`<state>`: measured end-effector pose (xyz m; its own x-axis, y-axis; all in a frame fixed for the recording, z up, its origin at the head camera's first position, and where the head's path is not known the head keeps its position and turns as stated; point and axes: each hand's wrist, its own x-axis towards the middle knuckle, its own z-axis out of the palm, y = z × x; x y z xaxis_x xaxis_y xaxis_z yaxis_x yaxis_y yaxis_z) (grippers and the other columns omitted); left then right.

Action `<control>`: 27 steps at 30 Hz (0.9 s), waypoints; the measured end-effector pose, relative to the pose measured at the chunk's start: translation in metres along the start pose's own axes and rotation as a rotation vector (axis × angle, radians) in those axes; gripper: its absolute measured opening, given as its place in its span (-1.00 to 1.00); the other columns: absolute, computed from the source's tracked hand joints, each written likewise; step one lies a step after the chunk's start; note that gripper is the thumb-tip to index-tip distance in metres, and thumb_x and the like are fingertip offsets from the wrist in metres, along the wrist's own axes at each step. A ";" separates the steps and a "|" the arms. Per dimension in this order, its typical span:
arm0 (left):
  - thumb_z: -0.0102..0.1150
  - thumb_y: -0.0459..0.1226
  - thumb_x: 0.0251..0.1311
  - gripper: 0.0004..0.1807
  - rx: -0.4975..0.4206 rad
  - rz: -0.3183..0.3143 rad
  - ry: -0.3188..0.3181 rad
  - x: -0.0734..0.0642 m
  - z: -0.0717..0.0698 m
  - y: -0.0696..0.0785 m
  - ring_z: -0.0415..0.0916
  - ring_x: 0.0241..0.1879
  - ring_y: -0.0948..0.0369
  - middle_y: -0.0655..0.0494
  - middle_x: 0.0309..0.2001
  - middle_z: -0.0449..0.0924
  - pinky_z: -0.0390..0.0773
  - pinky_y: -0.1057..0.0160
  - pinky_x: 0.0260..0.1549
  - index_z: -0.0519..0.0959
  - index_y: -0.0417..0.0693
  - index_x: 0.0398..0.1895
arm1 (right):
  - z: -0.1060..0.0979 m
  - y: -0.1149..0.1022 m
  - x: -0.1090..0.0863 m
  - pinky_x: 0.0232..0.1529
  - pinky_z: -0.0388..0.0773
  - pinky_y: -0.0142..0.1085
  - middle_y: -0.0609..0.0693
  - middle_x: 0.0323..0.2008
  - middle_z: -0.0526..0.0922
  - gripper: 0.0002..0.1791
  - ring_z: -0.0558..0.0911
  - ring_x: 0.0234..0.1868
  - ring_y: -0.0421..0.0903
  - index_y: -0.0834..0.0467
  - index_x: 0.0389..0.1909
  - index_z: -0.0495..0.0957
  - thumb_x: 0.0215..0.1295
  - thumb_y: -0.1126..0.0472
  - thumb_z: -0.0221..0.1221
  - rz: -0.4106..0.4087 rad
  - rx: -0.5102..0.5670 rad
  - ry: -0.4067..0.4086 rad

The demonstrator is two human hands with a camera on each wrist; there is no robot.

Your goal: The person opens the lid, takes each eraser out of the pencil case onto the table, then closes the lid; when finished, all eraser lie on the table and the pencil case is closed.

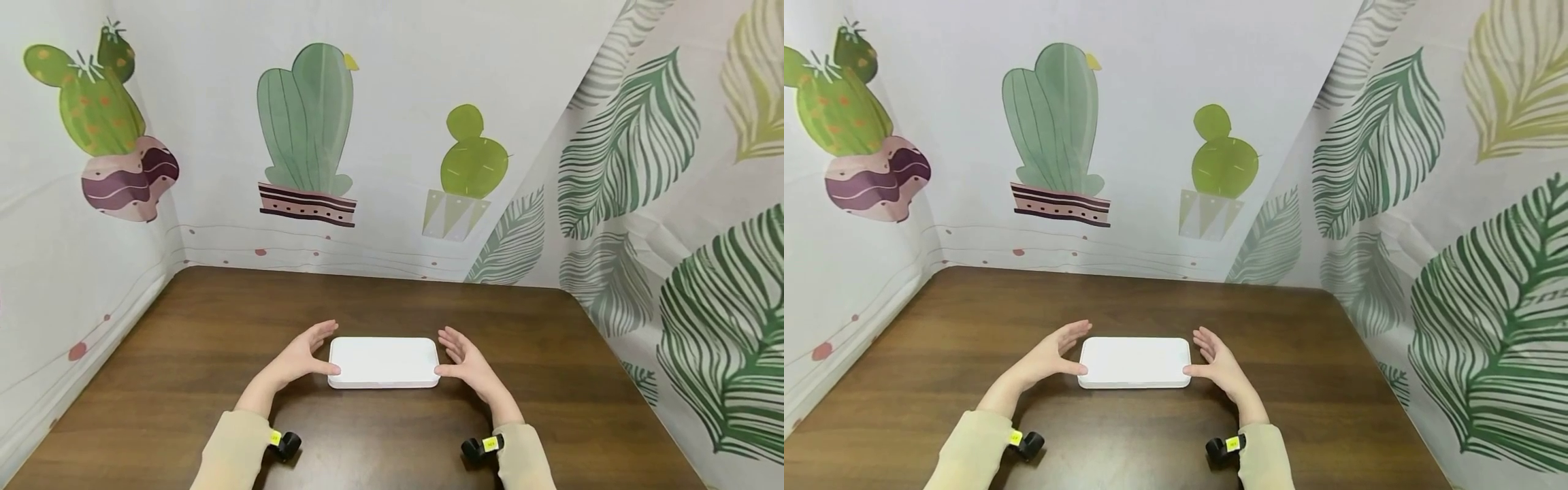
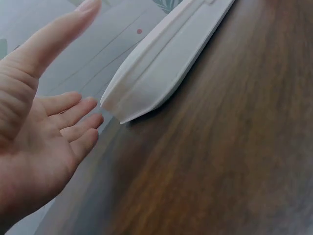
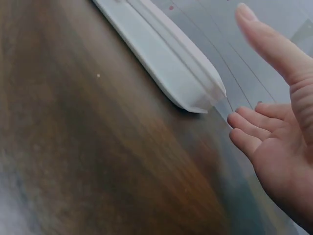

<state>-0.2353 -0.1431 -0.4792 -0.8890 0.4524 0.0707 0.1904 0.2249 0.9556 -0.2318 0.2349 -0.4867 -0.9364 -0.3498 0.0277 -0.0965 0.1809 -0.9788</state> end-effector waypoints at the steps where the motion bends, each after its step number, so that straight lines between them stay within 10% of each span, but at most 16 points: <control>1: 0.55 -0.26 -0.11 0.11 0.002 -0.001 -0.010 0.000 0.000 -0.001 0.02 0.46 -0.23 -0.37 0.44 0.13 0.00 -0.18 0.42 0.05 -0.43 0.44 | 0.000 0.000 0.000 0.46 0.00 0.07 0.39 0.46 0.09 0.13 0.10 0.48 0.29 0.45 0.47 -0.11 0.04 0.27 0.45 0.003 0.011 -0.004; 14: 0.60 -0.27 -0.19 0.19 -0.002 -0.002 -0.102 -0.001 0.001 -0.007 -0.04 0.47 -0.26 -0.38 0.45 0.06 0.00 -0.22 0.40 0.02 -0.43 0.45 | 0.004 0.009 -0.002 0.50 -0.06 -0.01 0.29 0.51 0.01 0.17 -0.01 0.53 0.21 0.34 0.50 -0.17 0.03 0.30 0.45 0.030 0.000 -0.072; 27: 0.61 -0.35 -0.27 0.22 0.058 -0.042 -0.103 -0.003 0.006 -0.009 0.03 0.44 -0.27 -0.38 0.46 0.02 0.08 -0.17 0.39 0.02 -0.35 0.48 | 0.006 0.012 -0.001 0.26 0.06 -0.74 0.27 0.54 -0.10 0.26 -0.13 0.55 0.20 0.32 0.52 -0.23 -0.05 0.37 0.47 -0.034 -0.045 -0.170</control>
<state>-0.2314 -0.1413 -0.4900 -0.8499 0.5269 -0.0016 0.1804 0.2938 0.9387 -0.2303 0.2313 -0.5001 -0.8622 -0.5060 0.0222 -0.1459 0.2061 -0.9676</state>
